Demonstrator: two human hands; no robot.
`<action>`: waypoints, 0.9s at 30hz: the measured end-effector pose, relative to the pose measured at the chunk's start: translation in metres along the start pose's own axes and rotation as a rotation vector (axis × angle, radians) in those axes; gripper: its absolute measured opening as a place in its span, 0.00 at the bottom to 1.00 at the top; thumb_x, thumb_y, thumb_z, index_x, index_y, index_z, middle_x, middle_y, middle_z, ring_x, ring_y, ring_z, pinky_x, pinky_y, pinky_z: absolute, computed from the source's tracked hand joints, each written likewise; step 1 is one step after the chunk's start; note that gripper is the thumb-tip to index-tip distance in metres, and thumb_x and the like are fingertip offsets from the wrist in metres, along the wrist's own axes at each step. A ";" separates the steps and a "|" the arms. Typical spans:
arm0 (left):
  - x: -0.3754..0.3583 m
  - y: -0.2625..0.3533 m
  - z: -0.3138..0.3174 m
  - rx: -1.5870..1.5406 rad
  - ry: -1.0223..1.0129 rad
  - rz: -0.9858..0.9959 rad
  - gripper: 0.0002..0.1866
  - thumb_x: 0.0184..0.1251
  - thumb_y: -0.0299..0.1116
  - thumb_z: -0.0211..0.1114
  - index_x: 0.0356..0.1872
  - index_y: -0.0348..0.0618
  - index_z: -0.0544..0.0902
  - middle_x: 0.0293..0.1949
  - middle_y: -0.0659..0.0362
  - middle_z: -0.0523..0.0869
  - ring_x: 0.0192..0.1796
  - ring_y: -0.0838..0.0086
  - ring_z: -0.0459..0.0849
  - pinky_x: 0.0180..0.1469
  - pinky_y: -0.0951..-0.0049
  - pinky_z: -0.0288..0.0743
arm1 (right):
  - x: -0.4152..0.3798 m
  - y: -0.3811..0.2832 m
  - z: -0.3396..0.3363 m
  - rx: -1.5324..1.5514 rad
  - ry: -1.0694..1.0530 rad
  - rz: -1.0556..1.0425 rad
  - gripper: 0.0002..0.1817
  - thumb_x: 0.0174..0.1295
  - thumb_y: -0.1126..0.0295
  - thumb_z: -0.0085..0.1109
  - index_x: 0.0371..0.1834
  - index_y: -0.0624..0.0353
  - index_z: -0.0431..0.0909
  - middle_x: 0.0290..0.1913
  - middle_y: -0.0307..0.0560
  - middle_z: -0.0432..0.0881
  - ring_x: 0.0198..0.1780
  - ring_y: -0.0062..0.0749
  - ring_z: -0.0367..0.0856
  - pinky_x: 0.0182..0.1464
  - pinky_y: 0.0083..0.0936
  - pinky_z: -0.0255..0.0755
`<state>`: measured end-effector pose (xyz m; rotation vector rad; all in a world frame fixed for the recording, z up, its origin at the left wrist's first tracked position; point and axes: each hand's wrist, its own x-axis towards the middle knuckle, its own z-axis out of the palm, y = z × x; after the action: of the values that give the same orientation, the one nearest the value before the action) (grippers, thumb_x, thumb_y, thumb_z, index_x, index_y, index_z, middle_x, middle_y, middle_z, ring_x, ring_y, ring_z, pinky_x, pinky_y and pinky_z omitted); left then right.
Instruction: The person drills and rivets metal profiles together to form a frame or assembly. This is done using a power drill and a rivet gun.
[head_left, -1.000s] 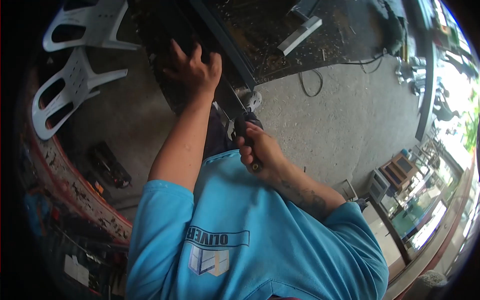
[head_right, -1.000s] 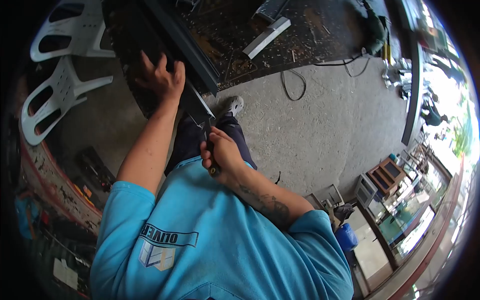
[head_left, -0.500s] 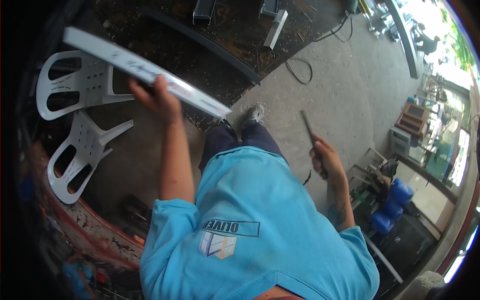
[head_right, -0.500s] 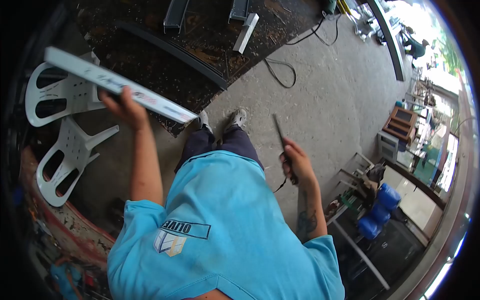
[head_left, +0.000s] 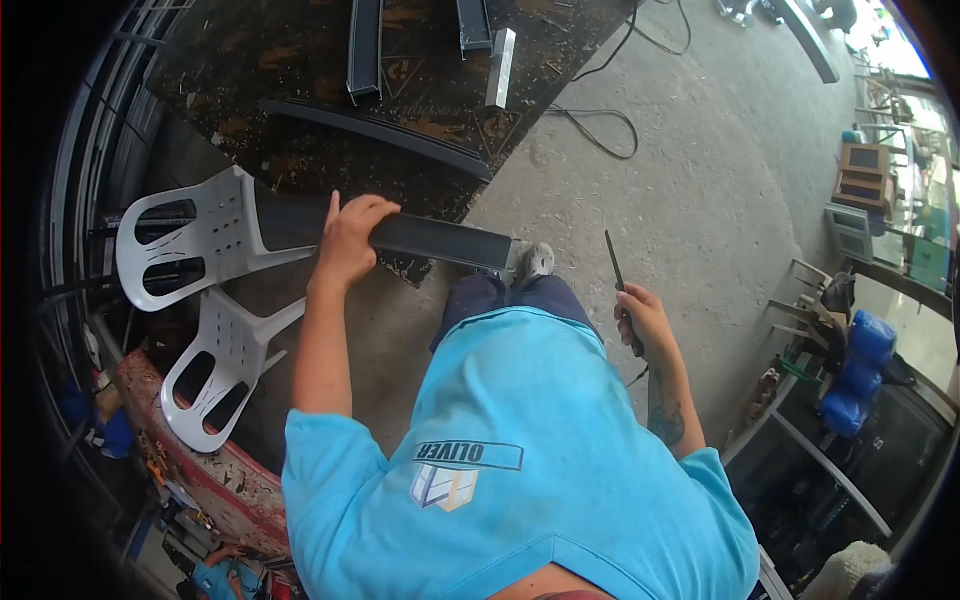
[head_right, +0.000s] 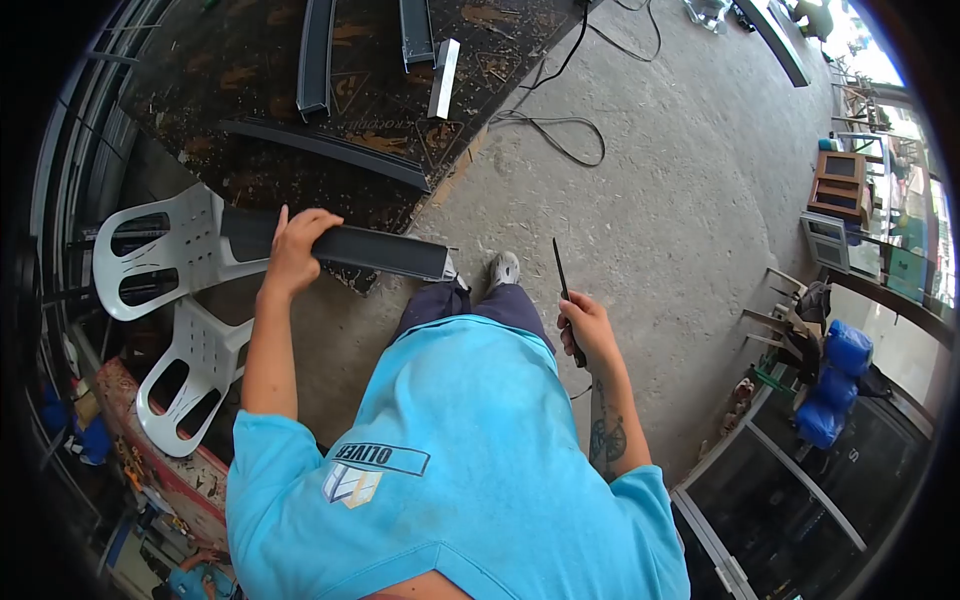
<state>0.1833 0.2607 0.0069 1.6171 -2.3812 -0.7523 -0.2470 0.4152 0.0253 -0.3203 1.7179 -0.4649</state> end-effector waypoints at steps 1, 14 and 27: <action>0.008 -0.003 0.011 0.015 -0.023 0.003 0.29 0.42 0.12 0.53 0.48 0.50 0.83 0.50 0.57 0.81 0.62 0.59 0.75 0.74 0.42 0.45 | 0.000 0.004 -0.001 -0.004 0.000 0.009 0.22 0.66 0.66 0.54 0.62 0.62 0.72 0.25 0.38 0.75 0.16 0.19 0.71 0.15 0.19 0.64; 0.060 0.026 0.119 -0.023 0.832 -1.047 0.46 0.50 0.56 0.67 0.72 0.53 0.65 0.73 0.35 0.53 0.74 0.37 0.51 0.68 0.31 0.46 | 0.072 0.002 0.020 -0.470 -0.489 -0.305 0.17 0.74 0.61 0.47 0.48 0.62 0.80 0.26 0.38 0.76 0.26 0.20 0.72 0.27 0.21 0.68; 0.070 0.049 0.147 -0.094 0.738 -1.134 0.43 0.48 0.46 0.68 0.70 0.46 0.67 0.70 0.35 0.61 0.74 0.35 0.50 0.69 0.27 0.39 | 0.108 -0.040 0.078 -0.669 -0.747 -0.303 0.20 0.74 0.58 0.48 0.32 0.63 0.78 0.20 0.36 0.71 0.22 0.21 0.68 0.25 0.26 0.65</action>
<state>0.0555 0.2571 -0.1055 2.5405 -0.8194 -0.2459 -0.1936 0.3204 -0.0611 -1.0979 1.0369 0.0527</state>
